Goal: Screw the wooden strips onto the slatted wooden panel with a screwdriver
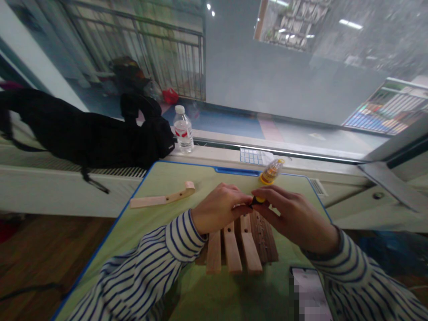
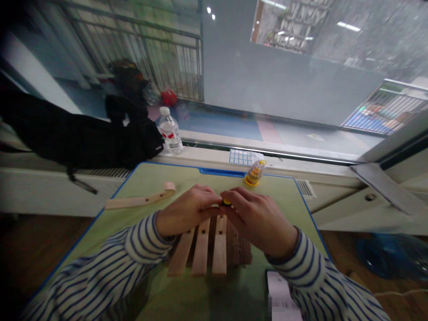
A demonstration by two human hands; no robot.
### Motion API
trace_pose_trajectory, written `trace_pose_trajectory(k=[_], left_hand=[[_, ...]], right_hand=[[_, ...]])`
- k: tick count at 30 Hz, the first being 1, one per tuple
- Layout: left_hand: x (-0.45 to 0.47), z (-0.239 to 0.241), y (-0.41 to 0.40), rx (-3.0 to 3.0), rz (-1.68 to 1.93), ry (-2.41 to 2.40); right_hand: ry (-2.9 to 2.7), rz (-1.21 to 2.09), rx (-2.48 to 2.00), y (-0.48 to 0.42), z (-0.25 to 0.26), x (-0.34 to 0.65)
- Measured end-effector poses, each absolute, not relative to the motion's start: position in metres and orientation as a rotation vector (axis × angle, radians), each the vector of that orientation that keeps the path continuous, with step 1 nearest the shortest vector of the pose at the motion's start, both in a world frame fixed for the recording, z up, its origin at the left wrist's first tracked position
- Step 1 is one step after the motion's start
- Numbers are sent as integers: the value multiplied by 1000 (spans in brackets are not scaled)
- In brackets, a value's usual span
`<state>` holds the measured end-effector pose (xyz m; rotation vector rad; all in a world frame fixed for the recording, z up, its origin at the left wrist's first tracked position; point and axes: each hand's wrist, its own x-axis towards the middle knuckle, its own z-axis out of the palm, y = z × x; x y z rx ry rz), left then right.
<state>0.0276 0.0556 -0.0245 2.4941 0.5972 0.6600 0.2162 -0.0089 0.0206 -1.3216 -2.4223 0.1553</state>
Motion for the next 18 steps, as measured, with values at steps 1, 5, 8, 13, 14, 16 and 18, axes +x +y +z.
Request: trace_pose_trajectory(k=[1, 5, 8, 13, 14, 16, 18], left_hand=[[28, -25, 56, 2494, 664, 583], [29, -25, 56, 2494, 658, 540], [29, -25, 56, 2500, 654, 544], [28, -23, 55, 2495, 650, 623], [28, -23, 55, 2489, 653, 645], [29, -23, 55, 2479, 664, 675], [29, -22, 54, 2473, 669, 682]], right_hand=[[-2419, 154, -1329, -9, 20, 216], [-2403, 156, -1354, -11, 20, 215], [-2390, 167, -1362, -10, 19, 216], [-2380, 143, -1372, -9, 17, 217], [-2383, 139, -1378, -9, 18, 217], [-2396, 134, -1391, -8, 19, 217], [-2414, 130, -1384, -8, 22, 216]])
